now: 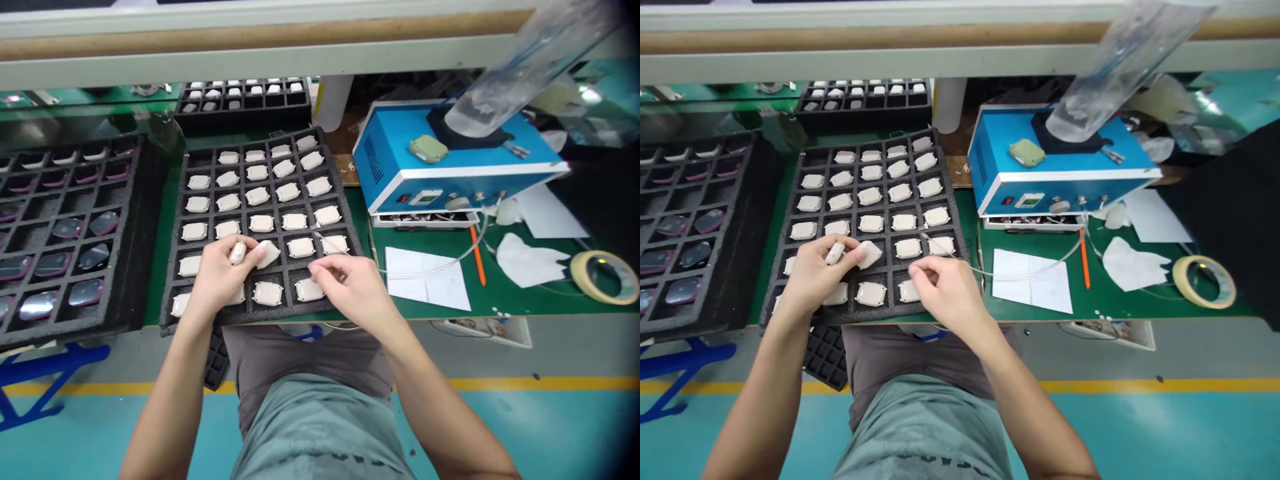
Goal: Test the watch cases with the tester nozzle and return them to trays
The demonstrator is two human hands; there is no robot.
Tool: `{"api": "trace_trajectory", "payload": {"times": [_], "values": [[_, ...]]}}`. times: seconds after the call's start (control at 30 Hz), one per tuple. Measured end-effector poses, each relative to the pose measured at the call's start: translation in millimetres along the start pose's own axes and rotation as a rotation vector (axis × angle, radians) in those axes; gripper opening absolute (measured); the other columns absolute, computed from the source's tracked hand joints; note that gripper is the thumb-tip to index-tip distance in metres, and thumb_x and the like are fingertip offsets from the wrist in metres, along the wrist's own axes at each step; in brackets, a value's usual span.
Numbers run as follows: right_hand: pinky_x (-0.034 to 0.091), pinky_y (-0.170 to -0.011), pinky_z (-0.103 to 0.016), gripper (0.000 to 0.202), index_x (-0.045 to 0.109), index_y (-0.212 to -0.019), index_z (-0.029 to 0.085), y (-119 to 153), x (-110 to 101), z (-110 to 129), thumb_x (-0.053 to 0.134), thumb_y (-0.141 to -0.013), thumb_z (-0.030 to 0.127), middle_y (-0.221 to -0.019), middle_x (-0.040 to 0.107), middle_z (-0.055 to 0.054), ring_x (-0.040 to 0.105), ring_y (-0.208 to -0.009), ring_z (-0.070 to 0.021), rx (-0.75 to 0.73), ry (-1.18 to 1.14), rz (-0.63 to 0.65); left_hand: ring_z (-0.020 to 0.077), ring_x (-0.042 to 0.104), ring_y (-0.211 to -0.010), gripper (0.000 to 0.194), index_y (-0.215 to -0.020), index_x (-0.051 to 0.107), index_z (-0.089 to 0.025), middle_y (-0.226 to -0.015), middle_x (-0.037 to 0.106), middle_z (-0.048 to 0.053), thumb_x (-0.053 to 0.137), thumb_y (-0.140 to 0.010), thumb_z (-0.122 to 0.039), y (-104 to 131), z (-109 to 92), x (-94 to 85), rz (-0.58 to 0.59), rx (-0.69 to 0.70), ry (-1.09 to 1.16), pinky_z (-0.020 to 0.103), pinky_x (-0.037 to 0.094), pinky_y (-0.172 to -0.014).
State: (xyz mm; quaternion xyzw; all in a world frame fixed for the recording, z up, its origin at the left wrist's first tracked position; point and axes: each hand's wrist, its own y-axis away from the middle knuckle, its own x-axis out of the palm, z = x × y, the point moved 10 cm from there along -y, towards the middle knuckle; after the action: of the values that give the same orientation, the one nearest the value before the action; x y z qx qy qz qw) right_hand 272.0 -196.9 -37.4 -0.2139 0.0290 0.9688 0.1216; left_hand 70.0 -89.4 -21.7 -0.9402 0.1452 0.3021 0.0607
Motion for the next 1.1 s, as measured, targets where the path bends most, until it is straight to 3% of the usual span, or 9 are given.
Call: {"api": "trace_trajectory", "payload": {"times": [0.1,0.23,0.37,0.57,0.7,1.0,1.1], "values": [[0.044,-0.056,-0.024,0.021,0.081,-0.084,0.017,-6,22,16,0.063,-0.087,0.028,-0.071,0.077,-0.003,0.065,-0.059,-0.0143,-0.059,-0.144,-0.001,0.0093,0.039,-0.050,0.031,-0.086,0.073,-0.018,-0.059,0.051,-0.004,0.082,-0.079,-0.047,10,12,8.2,-0.054,-0.142,0.381,0.023,0.030,-0.048],[0.044,-0.053,-0.023,0.024,0.080,-0.080,0.016,-14,37,23,0.063,-0.087,0.032,-0.067,0.074,-0.003,0.062,-0.056,-0.0136,-0.058,-0.299,0.000,0.0070,0.036,-0.049,0.040,-0.086,0.073,-0.015,-0.058,0.050,-0.005,0.089,-0.071,-0.049,21,12,15.7,-0.065,-0.199,0.563,0.020,0.028,-0.044],[0.042,-0.050,-0.022,0.022,0.080,-0.079,0.016,-14,39,22,0.066,-0.085,0.032,-0.065,0.072,-0.002,0.060,-0.054,-0.0124,-0.050,-0.340,-0.002,0.0073,0.039,-0.051,0.042,-0.094,0.077,-0.015,-0.062,0.057,-0.003,0.092,-0.069,-0.046,26,6,10.3,-0.056,-0.172,0.551,0.020,0.030,-0.045],[0.041,-0.049,-0.022,0.021,0.080,-0.077,0.015,-14,41,18,0.066,-0.080,0.031,-0.063,0.071,-0.002,0.057,-0.053,-0.0116,-0.027,-0.349,0.003,0.0125,0.058,-0.065,0.034,-0.095,0.077,-0.017,-0.080,0.073,0.003,0.088,-0.073,-0.040,27,2,9.4,0.004,-0.111,0.480,0.023,0.045,-0.059],[0.044,-0.051,-0.024,0.021,0.077,-0.072,0.016,-15,35,8,0.063,-0.076,0.031,-0.058,0.067,-0.001,0.058,-0.051,-0.0133,0.020,-0.293,-0.039,0.0137,0.060,-0.067,0.028,-0.089,0.074,-0.017,-0.079,0.073,0.002,0.086,-0.072,-0.036,27,0,19.6,0.070,-0.097,0.389,0.024,0.046,-0.062],[0.050,-0.061,-0.028,0.017,0.077,-0.069,0.019,-11,10,5,0.063,-0.074,0.027,-0.065,0.077,-0.003,0.071,-0.061,-0.0195,0.034,0.006,-0.192,0.0153,0.058,-0.067,0.021,-0.087,0.074,-0.017,-0.077,0.072,0.002,0.079,-0.074,-0.033,21,-11,37.8,0.046,-0.076,0.320,0.027,0.044,-0.065],[0.053,-0.065,-0.030,0.017,0.079,-0.072,0.020,-13,-4,-4,0.064,-0.075,0.026,-0.069,0.079,-0.004,0.074,-0.066,-0.0225,0.047,0.095,-0.249,0.0143,0.056,-0.066,0.019,-0.085,0.072,-0.017,-0.075,0.069,0.000,0.079,-0.074,-0.032,19,-11,34.9,0.024,-0.071,0.320,0.026,0.043,-0.065]]}}
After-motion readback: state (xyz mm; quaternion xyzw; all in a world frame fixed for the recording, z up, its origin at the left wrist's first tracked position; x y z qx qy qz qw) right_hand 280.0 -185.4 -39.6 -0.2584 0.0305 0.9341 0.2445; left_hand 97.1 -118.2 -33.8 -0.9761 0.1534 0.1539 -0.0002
